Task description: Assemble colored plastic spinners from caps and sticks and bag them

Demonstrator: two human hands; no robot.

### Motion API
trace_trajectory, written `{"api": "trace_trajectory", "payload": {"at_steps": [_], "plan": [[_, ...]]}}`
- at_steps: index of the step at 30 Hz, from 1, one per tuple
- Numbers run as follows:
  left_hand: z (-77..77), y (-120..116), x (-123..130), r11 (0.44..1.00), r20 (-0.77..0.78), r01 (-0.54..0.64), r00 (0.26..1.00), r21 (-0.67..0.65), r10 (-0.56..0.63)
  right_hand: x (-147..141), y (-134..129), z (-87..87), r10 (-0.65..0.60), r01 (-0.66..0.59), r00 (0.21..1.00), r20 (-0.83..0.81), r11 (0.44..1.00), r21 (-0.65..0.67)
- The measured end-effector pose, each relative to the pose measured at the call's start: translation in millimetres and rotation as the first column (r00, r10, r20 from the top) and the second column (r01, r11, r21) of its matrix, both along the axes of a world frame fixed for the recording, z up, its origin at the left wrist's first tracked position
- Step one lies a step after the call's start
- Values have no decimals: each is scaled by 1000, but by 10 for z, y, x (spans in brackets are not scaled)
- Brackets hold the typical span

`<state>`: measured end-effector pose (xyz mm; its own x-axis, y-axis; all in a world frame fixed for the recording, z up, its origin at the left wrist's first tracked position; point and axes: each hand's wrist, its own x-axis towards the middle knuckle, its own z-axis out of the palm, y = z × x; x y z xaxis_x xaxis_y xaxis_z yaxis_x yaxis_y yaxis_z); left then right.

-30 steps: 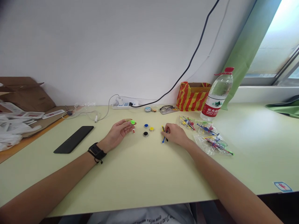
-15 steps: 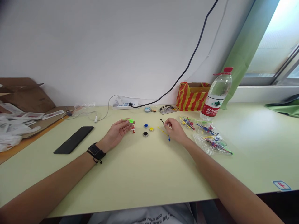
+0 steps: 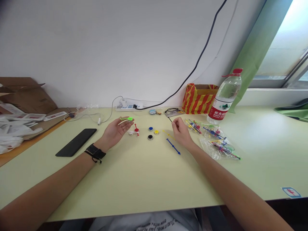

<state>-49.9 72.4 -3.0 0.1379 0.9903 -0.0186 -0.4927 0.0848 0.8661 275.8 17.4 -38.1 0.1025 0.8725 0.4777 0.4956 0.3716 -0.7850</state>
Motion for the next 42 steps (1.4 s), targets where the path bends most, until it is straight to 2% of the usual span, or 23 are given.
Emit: {"api": "trace_trajectory", "payload": {"at_steps": [3, 6, 8, 12, 17, 23, 26, 31, 34, 36, 39, 42], "plan": [[11, 117, -130, 995, 38, -54, 998, -78, 57, 2, -2, 4, -31, 30, 998, 50, 999, 35], [-29, 243, -259, 994, -3, -80, 997, -73, 80, -2, -16, 30, -23, 21, 998, 55, 999, 43], [-76, 319, -324, 993, -92, -117, 989, -12, 115, -14, -34, 49, -8, 6, 998, 65, 999, 34], [-186, 429, -394, 959, -270, -222, 926, 177, 264, -40, -64, 60, 27, -29, 995, 97, 999, 21], [-296, 493, -432, 932, -392, -246, 856, 265, 337, -46, -69, 41, 72, -75, 989, 126, 997, 18], [-335, 380, -394, 944, -569, -89, 779, 319, 265, -57, -78, 28, 113, -113, 977, 181, 994, -8], [-319, 233, -323, 931, -655, 68, 729, 359, 199, -71, -76, 14, 135, -133, 964, 230, 991, -24], [-301, 5, -166, 809, -831, 378, 509, 449, 224, -134, -93, -31, 230, -219, 933, 276, 973, -72], [-301, -49, -85, 742, -867, 490, 432, 458, 249, -191, -134, -41, 287, -265, 914, 286, 958, -111], [-296, -57, -53, 709, -870, 524, 408, 472, 277, -220, -171, -23, 303, -281, 903, 305, 953, -112], [-274, -64, -34, 696, -864, 520, 384, 495, 326, -243, -231, 40, 302, -277, 893, 335, 953, -120], [-241, -98, -21, 690, -838, 497, 438, 526, 324, -251, -288, 117, 284, -244, 891, 354, 958, -152]]}}
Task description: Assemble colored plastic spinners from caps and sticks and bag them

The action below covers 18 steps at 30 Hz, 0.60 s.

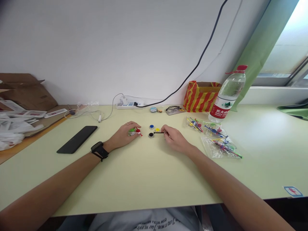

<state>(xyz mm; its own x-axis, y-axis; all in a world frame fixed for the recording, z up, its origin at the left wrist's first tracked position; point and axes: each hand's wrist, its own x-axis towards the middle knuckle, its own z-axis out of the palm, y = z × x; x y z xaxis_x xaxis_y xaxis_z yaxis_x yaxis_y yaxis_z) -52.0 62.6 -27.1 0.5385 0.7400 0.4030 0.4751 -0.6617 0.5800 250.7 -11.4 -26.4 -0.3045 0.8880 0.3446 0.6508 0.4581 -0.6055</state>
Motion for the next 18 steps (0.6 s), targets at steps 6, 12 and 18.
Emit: {"api": "trace_trajectory", "payload": {"at_steps": [6, 12, 18], "plan": [[20, -67, 29, 993, 80, 68, 995, -99, -60, -42, -76, 4, 103, -105, 993, 66, 994, 25], [-8, -71, 54, 999, 88, 41, 995, -36, -37, -157, -91, -97, 128, -142, 973, 193, 988, 64], [7, -108, 62, 989, 93, 76, 994, -127, -65, -177, -91, -47, 175, -182, 976, 130, 982, 48]]}}
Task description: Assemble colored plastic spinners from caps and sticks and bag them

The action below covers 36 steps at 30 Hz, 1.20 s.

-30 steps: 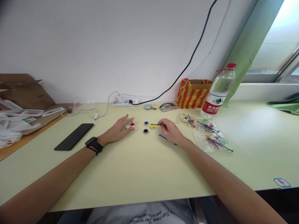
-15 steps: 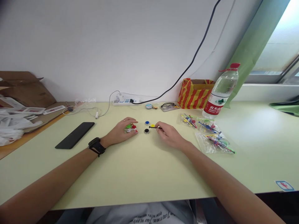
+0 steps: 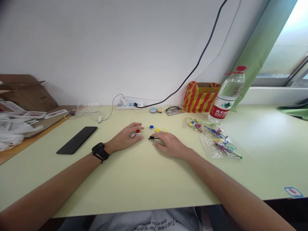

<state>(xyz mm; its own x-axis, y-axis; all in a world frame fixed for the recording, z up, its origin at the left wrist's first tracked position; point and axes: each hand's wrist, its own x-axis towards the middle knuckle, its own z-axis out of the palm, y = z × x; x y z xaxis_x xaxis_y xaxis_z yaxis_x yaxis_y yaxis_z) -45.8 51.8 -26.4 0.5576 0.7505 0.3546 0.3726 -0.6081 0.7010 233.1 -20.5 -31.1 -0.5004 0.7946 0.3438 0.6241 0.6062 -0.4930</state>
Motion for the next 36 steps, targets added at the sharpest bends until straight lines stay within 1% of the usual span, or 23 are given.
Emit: {"api": "trace_trajectory", "payload": {"at_steps": [2, 5, 8, 10, 11, 14, 17, 20, 23, 25, 28, 30, 33, 36], "plan": [[32, -21, 0, 1000, 33, 3, 999, -17, -2, 21, -12, 35, 8, -9, 999, -33, 1000, -24], [109, -94, 33, 997, 40, -43, 998, 69, 41, 38, -37, 91, 37, -42, 996, -77, 996, -77], [193, -240, 118, 989, 66, -54, 997, 140, 45, 20, -66, 155, 103, -131, 983, -151, 973, -188], [232, -359, 189, 986, 57, -10, 998, 164, 1, 1, -85, 202, 108, -155, 975, -195, 958, -243], [242, -416, 224, 984, 20, 30, 999, 173, -34, -5, -92, 224, 86, -139, 973, -215, 959, -247], [228, -547, 315, 973, -127, 163, 982, 163, -143, 7, -107, 275, -32, -36, 956, -290, 974, -224], [166, -594, 380, 953, -216, 259, 950, 156, -223, 40, -106, 285, -129, 27, 911, -391, 966, -255], [100, -573, 412, 938, -235, 311, 933, 149, -272, 47, -92, 263, -152, 41, 894, -421, 964, -262], [62, -531, 403, 944, -215, 310, 936, 118, -280, 18, -81, 232, -107, 20, 923, -369, 973, -230], [51, -509, 381, 955, -214, 280, 943, 94, -255, -4, -81, 207, -75, -4, 936, -345, 974, -225], [46, -493, 352, 970, -224, 233, 951, 74, -212, -26, -92, 160, -53, -36, 935, -351, 970, -240], [50, -490, 345, 972, -218, 227, 953, 62, -209, -40, -108, 130, -44, -64, 926, -374, 960, -271], [65, -486, 350, 979, -157, 204, 967, 10, -200, -69, -144, 116, -10, -139, 903, -429, 939, -313], [77, -475, 367, 977, -58, 199, 977, -80, -204, -107, -184, 142, 18, -185, 889, -458, 928, -322]]}}
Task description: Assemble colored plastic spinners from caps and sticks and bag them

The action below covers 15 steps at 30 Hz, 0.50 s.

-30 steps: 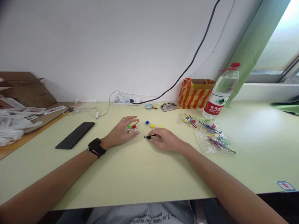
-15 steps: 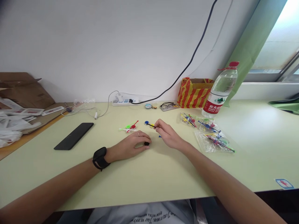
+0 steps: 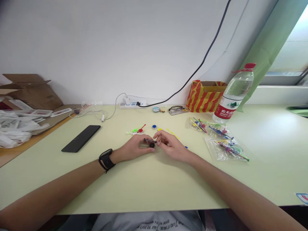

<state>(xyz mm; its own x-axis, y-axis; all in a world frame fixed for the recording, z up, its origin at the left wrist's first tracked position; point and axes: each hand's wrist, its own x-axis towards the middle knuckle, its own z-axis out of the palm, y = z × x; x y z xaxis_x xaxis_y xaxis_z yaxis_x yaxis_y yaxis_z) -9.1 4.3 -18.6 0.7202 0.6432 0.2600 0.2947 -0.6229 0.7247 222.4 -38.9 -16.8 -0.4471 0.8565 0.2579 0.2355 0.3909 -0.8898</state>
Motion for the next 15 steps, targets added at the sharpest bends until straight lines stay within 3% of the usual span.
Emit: {"api": "trace_trajectory", "payload": {"at_steps": [7, 15], "plan": [[-44, -14, 60, 977, 177, 47, 984, -207, -10, -30, -6, -9, 17, -18, 999, 40, 1000, 15], [19, -80, 95, 963, 208, 124, 975, -238, -74, 0, 14, -26, 32, -38, 996, 89, 997, 69]]}}
